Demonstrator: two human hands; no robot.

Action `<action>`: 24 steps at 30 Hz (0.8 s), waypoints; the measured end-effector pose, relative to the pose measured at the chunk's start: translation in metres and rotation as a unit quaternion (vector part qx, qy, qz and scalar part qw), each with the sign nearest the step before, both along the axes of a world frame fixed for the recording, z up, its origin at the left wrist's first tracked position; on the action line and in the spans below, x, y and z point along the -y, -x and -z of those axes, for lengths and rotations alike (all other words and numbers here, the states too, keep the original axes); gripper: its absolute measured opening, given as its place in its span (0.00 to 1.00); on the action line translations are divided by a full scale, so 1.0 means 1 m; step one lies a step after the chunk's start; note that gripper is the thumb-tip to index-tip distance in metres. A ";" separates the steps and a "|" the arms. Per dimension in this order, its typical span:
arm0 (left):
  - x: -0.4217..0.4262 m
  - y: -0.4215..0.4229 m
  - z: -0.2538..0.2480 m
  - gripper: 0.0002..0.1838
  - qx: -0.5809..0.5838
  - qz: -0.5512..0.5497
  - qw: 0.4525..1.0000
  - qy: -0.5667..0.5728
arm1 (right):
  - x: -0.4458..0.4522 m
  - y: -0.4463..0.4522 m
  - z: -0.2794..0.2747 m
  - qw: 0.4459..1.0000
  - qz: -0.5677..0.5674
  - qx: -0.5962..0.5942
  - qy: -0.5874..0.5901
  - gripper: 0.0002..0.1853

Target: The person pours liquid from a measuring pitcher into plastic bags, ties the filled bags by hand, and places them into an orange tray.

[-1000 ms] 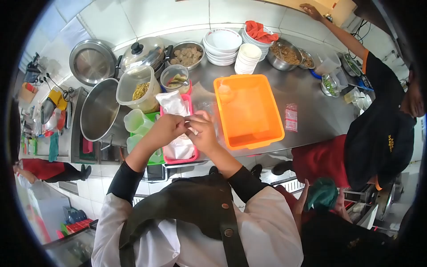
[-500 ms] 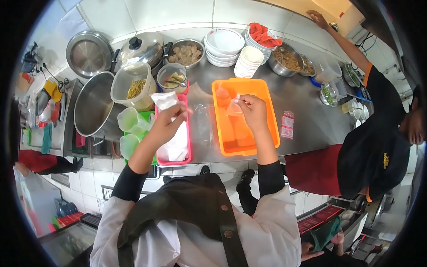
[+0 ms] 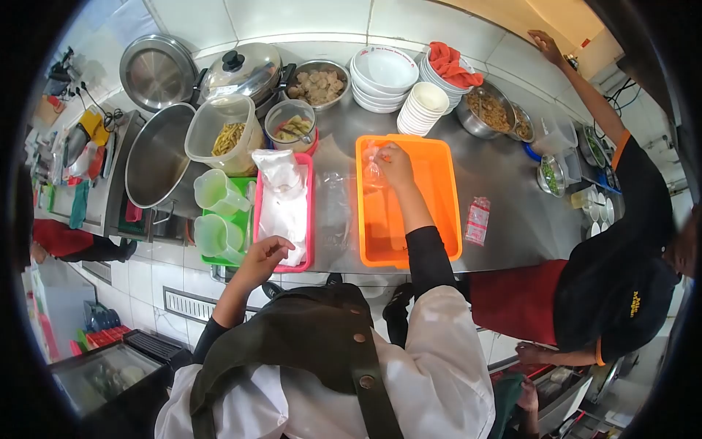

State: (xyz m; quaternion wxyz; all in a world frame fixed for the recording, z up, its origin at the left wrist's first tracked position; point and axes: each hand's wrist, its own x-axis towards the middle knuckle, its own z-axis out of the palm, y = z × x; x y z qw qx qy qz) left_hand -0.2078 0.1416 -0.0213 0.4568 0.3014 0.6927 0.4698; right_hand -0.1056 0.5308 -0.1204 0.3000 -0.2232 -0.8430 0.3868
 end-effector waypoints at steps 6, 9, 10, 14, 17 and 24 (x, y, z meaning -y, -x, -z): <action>-0.003 -0.014 0.013 0.08 -0.002 0.032 0.999 -0.019 | 0.004 -0.015 -0.005 0.955 -0.092 0.053 0.278 0.14; -0.004 -0.015 0.012 0.09 0.025 0.070 0.997 0.003 | 0.036 -0.041 -0.070 0.991 0.035 0.072 0.108 0.23; -0.004 -0.014 0.011 0.10 0.024 0.088 0.996 -0.003 | 0.053 -0.053 -0.100 0.990 0.021 0.040 0.132 0.22; -0.003 -0.015 0.011 0.12 0.071 0.180 0.981 -0.036 | 0.142 -0.117 -0.155 0.871 -0.267 0.050 0.409 0.16; -0.008 -0.012 0.005 0.14 -0.005 0.258 0.966 -0.025 | 0.205 -0.144 -0.093 0.704 -0.307 0.328 0.550 0.26; -0.084 -0.026 0.034 0.17 -0.514 0.321 0.795 -0.027 | 0.342 -0.232 0.135 0.700 0.004 0.202 0.685 0.42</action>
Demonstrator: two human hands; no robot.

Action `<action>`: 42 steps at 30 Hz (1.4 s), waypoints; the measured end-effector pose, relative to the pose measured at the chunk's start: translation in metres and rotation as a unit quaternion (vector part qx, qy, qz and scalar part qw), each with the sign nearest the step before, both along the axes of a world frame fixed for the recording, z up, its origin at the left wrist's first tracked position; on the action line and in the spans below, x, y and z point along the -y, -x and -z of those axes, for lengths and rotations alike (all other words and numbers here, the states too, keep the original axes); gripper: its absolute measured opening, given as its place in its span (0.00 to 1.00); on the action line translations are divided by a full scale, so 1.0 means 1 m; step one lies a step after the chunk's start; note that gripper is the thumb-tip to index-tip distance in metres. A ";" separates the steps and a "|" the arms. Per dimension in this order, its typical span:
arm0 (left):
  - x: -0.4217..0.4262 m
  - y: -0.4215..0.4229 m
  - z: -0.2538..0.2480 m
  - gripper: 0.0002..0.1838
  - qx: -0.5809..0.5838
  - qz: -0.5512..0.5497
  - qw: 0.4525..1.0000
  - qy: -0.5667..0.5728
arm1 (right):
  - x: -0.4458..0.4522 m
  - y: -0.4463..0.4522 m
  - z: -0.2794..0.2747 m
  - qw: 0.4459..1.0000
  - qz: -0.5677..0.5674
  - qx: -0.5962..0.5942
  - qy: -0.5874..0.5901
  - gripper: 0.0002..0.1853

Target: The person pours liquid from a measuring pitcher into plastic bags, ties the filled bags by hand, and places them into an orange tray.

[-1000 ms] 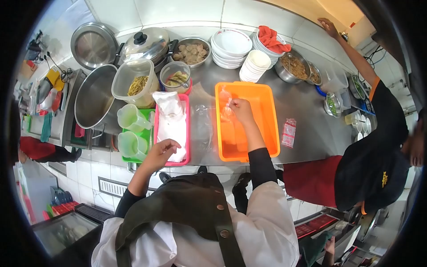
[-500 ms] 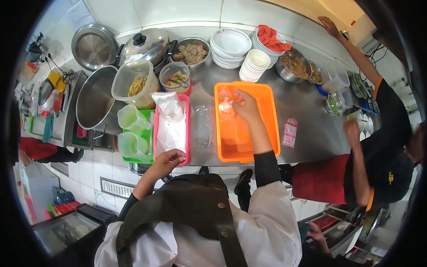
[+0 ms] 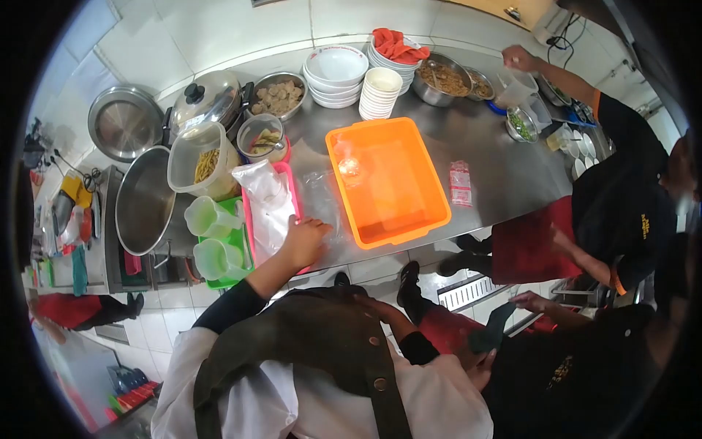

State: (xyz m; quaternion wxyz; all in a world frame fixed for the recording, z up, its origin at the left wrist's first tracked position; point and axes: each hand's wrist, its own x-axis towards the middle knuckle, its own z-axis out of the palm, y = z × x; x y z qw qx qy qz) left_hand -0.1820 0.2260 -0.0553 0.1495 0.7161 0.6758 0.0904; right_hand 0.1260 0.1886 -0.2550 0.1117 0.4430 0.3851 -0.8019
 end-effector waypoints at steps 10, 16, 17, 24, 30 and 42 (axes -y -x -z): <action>-0.027 -0.013 0.085 0.08 -0.092 0.029 0.995 0.011 | -0.042 -0.027 0.004 0.882 -0.367 0.116 -0.272 0.21; -0.001 0.015 -0.045 0.09 0.441 -0.088 0.891 -0.064 | -0.075 0.067 -0.152 0.952 -0.096 -0.154 -0.247 0.22; 0.010 0.030 -0.060 0.08 0.531 -0.086 0.843 -0.005 | -0.074 0.082 -0.158 0.951 -0.036 -0.227 -0.207 0.30; 0.084 0.076 -0.107 0.06 0.793 -0.162 0.587 -0.012 | -0.078 0.170 -0.212 0.856 0.101 -0.492 0.126 0.47; 0.143 0.110 -0.088 0.08 0.733 -0.252 0.625 -0.085 | -0.074 0.170 -0.215 0.916 0.074 -0.391 0.044 0.16; 0.197 0.090 -0.123 0.18 0.253 -0.375 0.813 -0.367 | -0.022 0.196 -0.279 0.912 0.223 -0.311 -0.146 0.12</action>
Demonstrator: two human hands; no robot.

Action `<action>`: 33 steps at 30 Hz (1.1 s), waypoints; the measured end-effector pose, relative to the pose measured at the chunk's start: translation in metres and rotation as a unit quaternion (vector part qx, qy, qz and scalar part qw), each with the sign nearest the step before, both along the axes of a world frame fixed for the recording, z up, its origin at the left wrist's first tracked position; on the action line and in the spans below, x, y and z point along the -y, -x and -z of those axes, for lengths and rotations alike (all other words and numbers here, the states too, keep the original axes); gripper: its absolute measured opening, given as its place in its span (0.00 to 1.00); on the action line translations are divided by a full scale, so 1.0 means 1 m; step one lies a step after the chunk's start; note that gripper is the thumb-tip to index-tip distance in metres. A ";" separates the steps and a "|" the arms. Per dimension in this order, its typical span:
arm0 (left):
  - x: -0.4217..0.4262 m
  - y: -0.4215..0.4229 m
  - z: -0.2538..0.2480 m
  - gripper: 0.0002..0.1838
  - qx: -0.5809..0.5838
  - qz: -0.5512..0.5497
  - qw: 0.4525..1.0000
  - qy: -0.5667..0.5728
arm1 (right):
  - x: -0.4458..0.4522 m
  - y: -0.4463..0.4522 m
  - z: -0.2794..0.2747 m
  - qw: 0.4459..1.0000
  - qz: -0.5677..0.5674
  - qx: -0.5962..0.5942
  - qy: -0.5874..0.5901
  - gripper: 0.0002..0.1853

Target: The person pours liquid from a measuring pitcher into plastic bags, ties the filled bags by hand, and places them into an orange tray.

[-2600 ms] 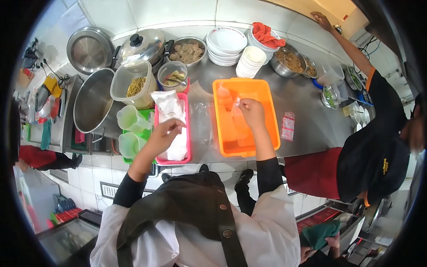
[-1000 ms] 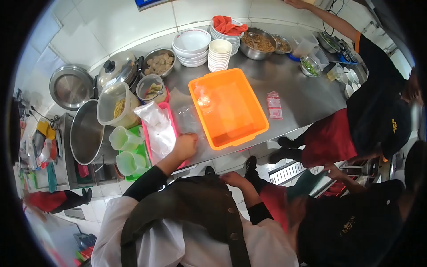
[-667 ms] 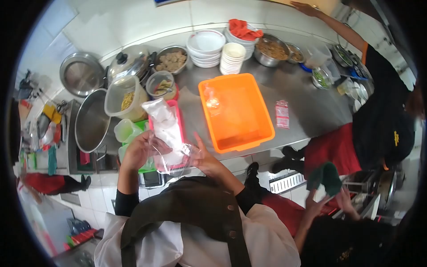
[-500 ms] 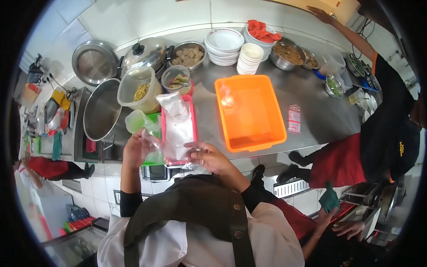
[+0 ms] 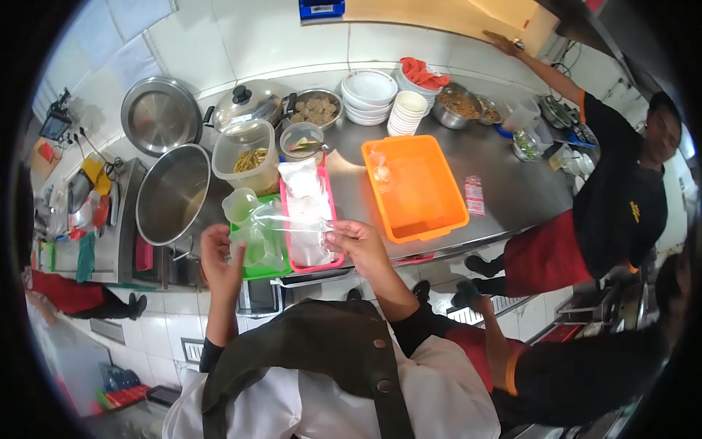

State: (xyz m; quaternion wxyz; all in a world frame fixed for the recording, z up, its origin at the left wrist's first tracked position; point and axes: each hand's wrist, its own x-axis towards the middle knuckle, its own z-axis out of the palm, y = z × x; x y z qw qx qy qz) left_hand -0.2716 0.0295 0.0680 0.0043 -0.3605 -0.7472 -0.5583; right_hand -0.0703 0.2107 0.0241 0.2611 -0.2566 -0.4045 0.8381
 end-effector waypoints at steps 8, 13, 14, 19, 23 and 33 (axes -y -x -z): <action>-0.035 -0.062 0.015 0.13 0.283 0.349 0.892 0.041 | 0.076 0.014 0.001 0.979 0.165 0.005 -0.116 0.19; -0.032 -0.062 0.044 0.09 0.363 0.473 0.800 0.069 | 0.093 -0.008 0.006 0.972 0.197 0.036 -0.121 0.19; -0.032 -0.063 0.047 0.08 0.372 0.487 0.787 0.074 | 0.095 -0.013 0.009 0.970 0.205 0.042 -0.126 0.19; -0.042 -0.074 0.055 0.07 0.663 0.449 0.596 -0.056 | 0.098 -0.038 0.008 0.956 0.262 0.042 -0.128 0.14; -0.052 -0.075 0.076 0.08 0.681 0.503 0.523 -0.099 | 0.102 -0.037 0.011 0.943 0.295 0.054 -0.146 0.07; -0.056 -0.066 0.050 0.16 0.662 0.460 0.586 0.086 | 0.066 -0.042 0.042 0.970 -0.011 -0.212 0.118 0.04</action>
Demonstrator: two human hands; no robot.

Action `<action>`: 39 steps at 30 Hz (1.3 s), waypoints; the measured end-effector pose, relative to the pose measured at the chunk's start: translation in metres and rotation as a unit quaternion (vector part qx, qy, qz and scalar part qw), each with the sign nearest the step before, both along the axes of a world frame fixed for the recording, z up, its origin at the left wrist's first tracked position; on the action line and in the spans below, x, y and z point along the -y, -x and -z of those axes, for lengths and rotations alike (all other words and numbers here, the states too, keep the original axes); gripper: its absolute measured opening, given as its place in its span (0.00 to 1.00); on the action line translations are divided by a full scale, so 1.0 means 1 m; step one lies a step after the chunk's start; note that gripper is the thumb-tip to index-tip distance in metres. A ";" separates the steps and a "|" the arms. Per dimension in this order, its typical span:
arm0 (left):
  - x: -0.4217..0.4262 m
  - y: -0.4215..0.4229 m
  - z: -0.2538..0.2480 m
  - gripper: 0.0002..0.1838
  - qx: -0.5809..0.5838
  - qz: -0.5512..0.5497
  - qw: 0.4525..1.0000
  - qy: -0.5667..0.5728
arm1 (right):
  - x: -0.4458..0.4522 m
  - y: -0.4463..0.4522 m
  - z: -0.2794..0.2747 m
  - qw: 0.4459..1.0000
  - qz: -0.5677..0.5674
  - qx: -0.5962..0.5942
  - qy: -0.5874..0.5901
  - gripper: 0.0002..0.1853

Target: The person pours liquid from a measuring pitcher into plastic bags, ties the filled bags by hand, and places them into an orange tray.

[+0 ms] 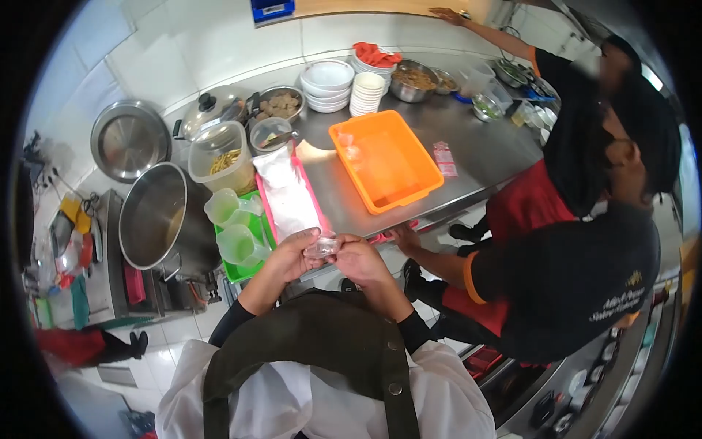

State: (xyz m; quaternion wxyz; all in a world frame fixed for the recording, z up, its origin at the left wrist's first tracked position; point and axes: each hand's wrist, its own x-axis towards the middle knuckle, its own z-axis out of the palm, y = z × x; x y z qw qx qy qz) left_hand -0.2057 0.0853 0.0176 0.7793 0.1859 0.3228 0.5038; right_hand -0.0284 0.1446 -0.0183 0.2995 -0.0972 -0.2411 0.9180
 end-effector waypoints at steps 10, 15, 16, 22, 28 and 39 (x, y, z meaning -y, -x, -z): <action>0.006 0.018 0.002 0.13 0.040 -0.143 0.989 0.003 | -0.015 0.019 -0.006 0.989 -0.134 0.026 0.055 0.04; 0.001 0.001 0.004 0.13 -0.341 -0.314 0.879 -0.111 | -0.036 0.021 -0.009 0.981 -0.065 0.148 -0.104 0.05; 0.002 0.001 0.003 0.15 -0.416 -0.307 0.843 -0.146 | -0.038 0.021 -0.013 0.970 -0.056 0.175 -0.160 0.06; -0.009 -0.004 0.008 0.15 -0.558 -0.232 0.770 -0.203 | -0.022 0.040 -0.025 0.880 0.125 0.267 -0.372 0.19; -0.012 -0.014 0.009 0.09 -0.337 -0.313 0.878 -0.136 | -0.023 0.038 -0.033 0.753 0.242 0.332 -0.514 0.18; -0.016 -0.014 -0.009 0.14 -0.689 -0.221 0.643 -0.251 | -0.028 0.024 -0.022 0.729 0.354 0.378 -0.448 0.12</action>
